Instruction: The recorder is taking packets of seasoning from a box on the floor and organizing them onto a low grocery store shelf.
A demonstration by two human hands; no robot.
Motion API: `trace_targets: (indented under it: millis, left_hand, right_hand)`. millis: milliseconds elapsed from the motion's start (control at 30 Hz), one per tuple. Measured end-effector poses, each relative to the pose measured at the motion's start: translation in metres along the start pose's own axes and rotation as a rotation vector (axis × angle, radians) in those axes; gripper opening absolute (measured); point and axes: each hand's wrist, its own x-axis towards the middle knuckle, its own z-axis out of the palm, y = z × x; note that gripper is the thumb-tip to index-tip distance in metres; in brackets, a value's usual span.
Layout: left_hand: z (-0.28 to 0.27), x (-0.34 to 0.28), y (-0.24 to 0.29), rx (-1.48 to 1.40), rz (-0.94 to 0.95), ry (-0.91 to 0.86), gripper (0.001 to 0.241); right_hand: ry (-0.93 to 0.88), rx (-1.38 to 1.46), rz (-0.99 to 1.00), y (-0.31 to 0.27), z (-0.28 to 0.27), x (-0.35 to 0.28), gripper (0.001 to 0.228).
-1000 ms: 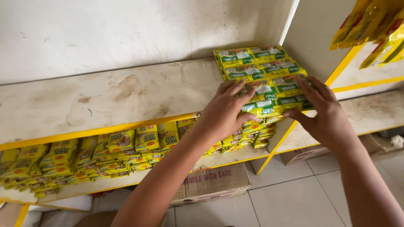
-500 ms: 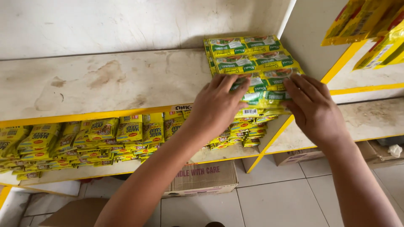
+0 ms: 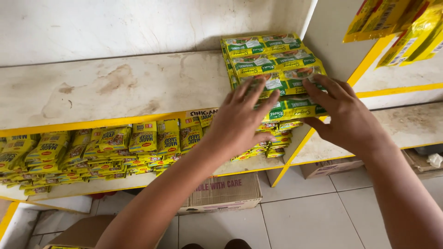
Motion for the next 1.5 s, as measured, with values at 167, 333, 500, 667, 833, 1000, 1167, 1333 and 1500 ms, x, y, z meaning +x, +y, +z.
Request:
trace_targets:
  millis: [167,333,500,667,833,1000,1167,1333,1500]
  left_hand:
    - [0.013,0.005,-0.017,0.288,0.052,-0.061,0.059]
    - [0.000,0.014,-0.016,0.134,-0.012,-0.078,0.055]
    - [0.017,0.004,-0.013,0.260,0.022,0.106,0.059]
    - [0.026,0.013,-0.025,0.196,0.051,0.066,0.052]
    - [0.025,-0.009,-0.022,0.211,0.073,-0.026,0.053]
    - [0.002,-0.023,0.006,0.046,-0.054,0.055,0.081]
    - [-0.016,-0.089,0.028,-0.012,-0.152,0.181,0.080]
    - [-0.011,-0.199,0.049,-0.309,-0.536,0.275,0.077]
    - [-0.010,-0.319,0.076,-0.411,-0.997,0.401,0.073]
  right_hand:
    - [0.015,0.039,0.008,0.013,0.009,0.002,0.061]
    - [0.113,-0.121,-0.040,0.021,0.025,0.007,0.060]
    - [0.103,-0.202,-0.089,-0.003,0.018,0.011,0.073]
    - [0.136,-0.404,-0.041,0.012,0.035,0.009,0.068]
    - [0.076,-0.194,-0.041,0.003,0.033,-0.001,0.075]
    - [0.045,-0.166,0.002,0.001,0.034,-0.011,0.082]
    - [0.040,-0.151,0.022,-0.001,0.035,-0.018,0.084]
    - [0.271,-0.188,-0.052,-0.049,0.030,-0.044,0.061]
    - [0.227,0.117,-0.117,-0.113,0.087,-0.093,0.048]
